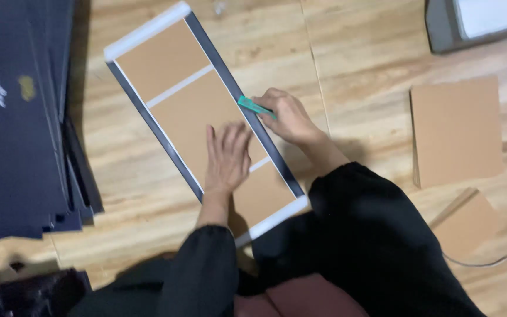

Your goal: Assembling a cardboard box or folder cover by aligning and bonding panels to a printed sheet

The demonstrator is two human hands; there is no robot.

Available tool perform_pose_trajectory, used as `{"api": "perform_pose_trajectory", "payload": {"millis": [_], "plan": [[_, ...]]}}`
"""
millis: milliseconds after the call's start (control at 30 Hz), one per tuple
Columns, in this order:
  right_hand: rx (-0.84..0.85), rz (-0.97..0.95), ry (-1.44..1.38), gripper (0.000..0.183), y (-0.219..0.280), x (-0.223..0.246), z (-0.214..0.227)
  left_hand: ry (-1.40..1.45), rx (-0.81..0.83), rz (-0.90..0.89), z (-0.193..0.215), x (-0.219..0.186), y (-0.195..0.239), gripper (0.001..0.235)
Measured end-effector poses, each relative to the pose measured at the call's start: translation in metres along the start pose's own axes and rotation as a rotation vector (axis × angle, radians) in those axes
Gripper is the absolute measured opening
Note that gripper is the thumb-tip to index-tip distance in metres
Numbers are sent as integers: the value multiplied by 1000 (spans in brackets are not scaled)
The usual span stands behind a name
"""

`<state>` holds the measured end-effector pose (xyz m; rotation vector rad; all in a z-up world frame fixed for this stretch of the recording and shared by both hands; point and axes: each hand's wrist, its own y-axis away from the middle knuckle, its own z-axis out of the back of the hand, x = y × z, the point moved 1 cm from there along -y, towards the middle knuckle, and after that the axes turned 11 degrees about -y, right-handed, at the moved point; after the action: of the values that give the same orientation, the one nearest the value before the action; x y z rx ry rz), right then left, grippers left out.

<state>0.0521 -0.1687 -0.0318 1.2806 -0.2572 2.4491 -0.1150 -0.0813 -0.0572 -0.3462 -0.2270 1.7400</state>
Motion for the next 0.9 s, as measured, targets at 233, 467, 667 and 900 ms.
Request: {"api": "perform_pose_trajectory", "payload": {"millis": [233,467,667,900], "plan": [[-57,142,521,22,124,10,-38,-91,100,-12,19,-2,-11,53],[-141,121,461,27,172,-34,-39,-142,288,2,26,-9,-9,52],[100,-109,171,30,203,-9,-44,-226,699,143,16,-13,-25,59],[-215,-608,292,26,226,-61,29,274,124,784,33,8,47,69]]}}
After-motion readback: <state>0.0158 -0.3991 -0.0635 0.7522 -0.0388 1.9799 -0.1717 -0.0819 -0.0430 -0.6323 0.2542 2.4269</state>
